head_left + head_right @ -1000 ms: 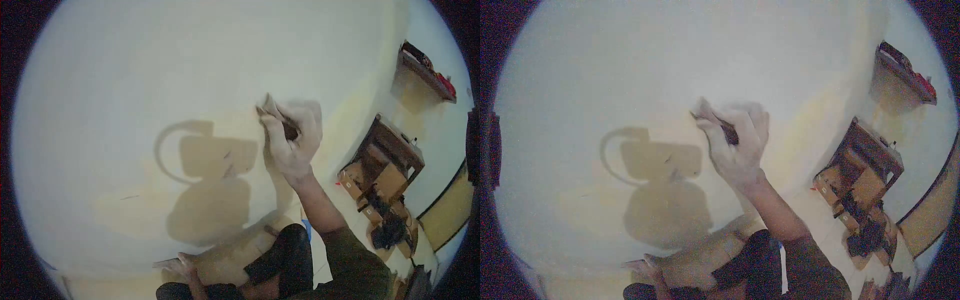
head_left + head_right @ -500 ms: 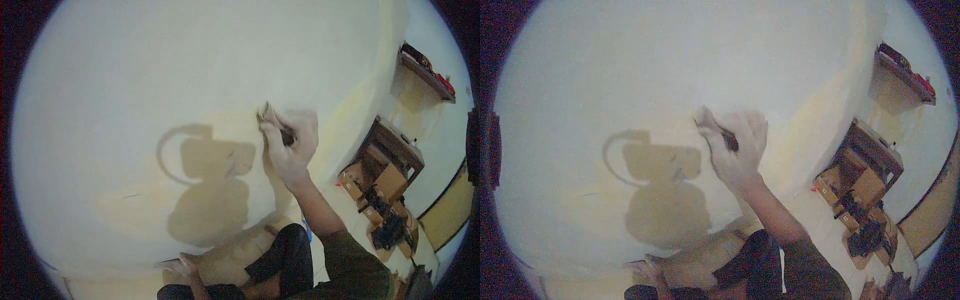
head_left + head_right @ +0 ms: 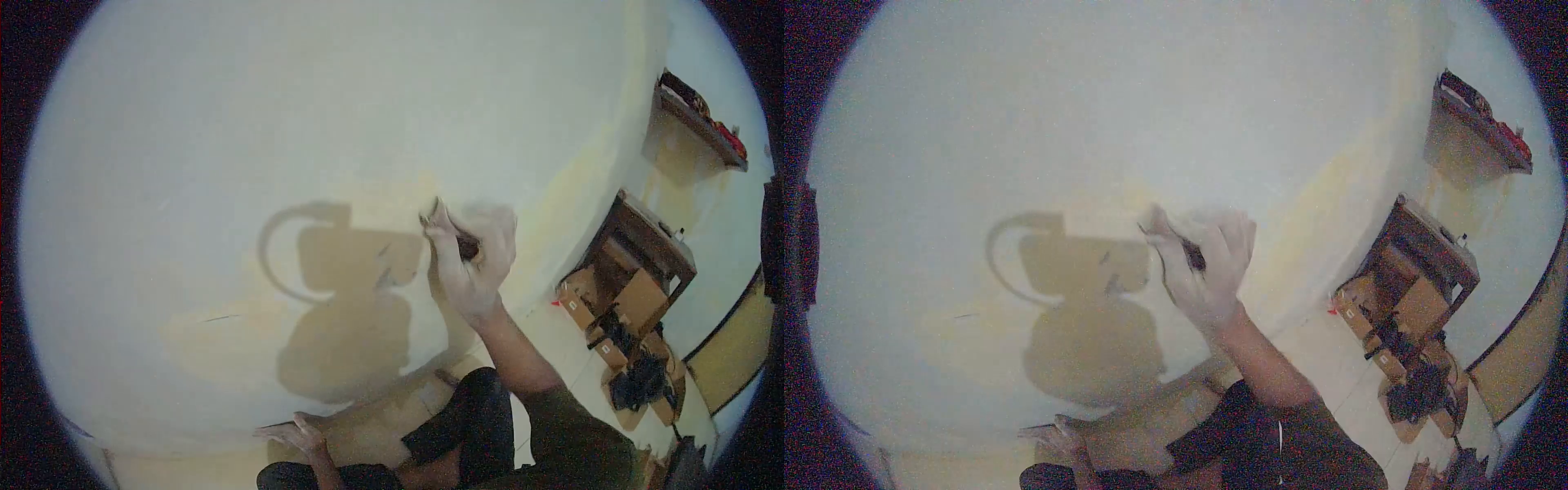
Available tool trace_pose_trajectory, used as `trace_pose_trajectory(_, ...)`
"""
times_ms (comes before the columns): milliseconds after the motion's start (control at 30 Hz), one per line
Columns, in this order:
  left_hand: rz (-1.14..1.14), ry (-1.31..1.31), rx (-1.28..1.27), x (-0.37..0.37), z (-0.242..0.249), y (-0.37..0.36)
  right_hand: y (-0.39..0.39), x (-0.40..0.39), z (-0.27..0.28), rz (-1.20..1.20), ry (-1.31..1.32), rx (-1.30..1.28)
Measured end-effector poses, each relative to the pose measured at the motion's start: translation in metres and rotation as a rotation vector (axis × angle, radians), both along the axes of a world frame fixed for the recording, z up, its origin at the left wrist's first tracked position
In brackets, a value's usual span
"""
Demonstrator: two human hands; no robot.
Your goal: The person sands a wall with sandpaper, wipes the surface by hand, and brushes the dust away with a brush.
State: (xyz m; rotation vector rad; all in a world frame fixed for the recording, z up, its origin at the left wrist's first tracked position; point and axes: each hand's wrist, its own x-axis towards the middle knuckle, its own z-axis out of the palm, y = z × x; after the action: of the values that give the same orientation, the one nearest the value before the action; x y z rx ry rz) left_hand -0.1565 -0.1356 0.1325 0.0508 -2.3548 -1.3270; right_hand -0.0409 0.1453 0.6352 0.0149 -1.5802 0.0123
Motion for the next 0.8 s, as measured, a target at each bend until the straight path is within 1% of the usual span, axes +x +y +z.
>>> trace_pose_trajectory(67, 0.023, 0.085, -0.044, 0.000, 0.010, 0.001, -0.005, -0.005, 0.036, -0.096, -0.039, 0.059)
trace_pose_trajectory(100, 0.041, 0.131, -0.056, -0.002, 0.016, 0.006, -0.001, -0.006, 0.043, -0.073, -0.028, 0.070)
trace_pose_trajectory(167, 0.017, -0.006, -0.026, -0.005, 0.001, 0.003, 0.002, -0.008, 0.052, -0.030, -0.010, 0.104)
trace_pose_trajectory(200, 0.008, -0.033, -0.001, -0.004, -0.004, 0.004, 0.004, -0.005, 0.045, -0.026, -0.017, 0.103)
trace_pose_trajectory(267, -0.010, -0.043, 0.048, -0.001, 0.000, 0.004, 0.012, 0.006, 0.010, -0.021, -0.032, 0.087)
trace_pose_trajectory(300, -0.018, -0.026, 0.079, 0.001, 0.009, 0.006, 0.014, 0.009, -0.002, 0.013, -0.054, -0.006)
trace_pose_trajectory(333, -0.227, -0.193, 0.014, 0.001, 0.022, -0.004, 0.013, 0.007, 0.009, -0.016, -0.056, 0.044)
trace_pose_trajectory(367, -0.440, -0.365, -0.067, 0.003, 0.037, -0.032, 0.006, 0.007, 0.023, -0.049, -0.062, 0.081)
trace_pose_trajectory(400, -0.424, -0.346, -0.095, 0.003, 0.043, -0.033, 0.003, 0.006, 0.035, -0.084, -0.066, 0.112)
trace_pose_trajectory(433, -0.407, -0.328, -0.124, 0.004, 0.049, -0.035, 0.001, 0.003, 0.045, -0.063, -0.044, 0.097)
trace_pose_trajectory(500, 0.079, 0.092, -0.041, 0.009, 0.039, 0.014, 0.001, -0.004, 0.059, -0.020, 0.000, 0.082)
trace_pose_trajectory(600, -0.025, -0.052, -0.074, 0.006, 0.013, -0.005, 0.011, 0.013, 0.024, -0.078, -0.053, 0.038)
trace_pose_trajectory(633, 0.009, -0.027, -0.076, 0.003, 0.009, -0.005, 0.013, 0.013, 0.012, -0.045, -0.014, 0.024)
trace_pose_trajectory(700, 0.068, 0.020, -0.079, 0.001, -0.001, 0.000, 0.014, 0.008, 0.016, -0.037, -0.026, 0.047)
trace_pose_trajectory(733, 0.026, -0.131, -0.113, 0.001, -0.003, -0.005, 0.010, 0.008, 0.024, -0.043, -0.032, 0.039)
trace_pose_trajectory(767, -0.012, -0.279, -0.147, -0.001, -0.004, -0.008, 0.005, 0.004, 0.042, -0.078, -0.037, 0.099)
trace_pose_trajectory(800, -0.045, -0.424, -0.175, -0.003, -0.002, -0.010, 0.001, -0.001, 0.053, -0.054, 0.004, 0.069)
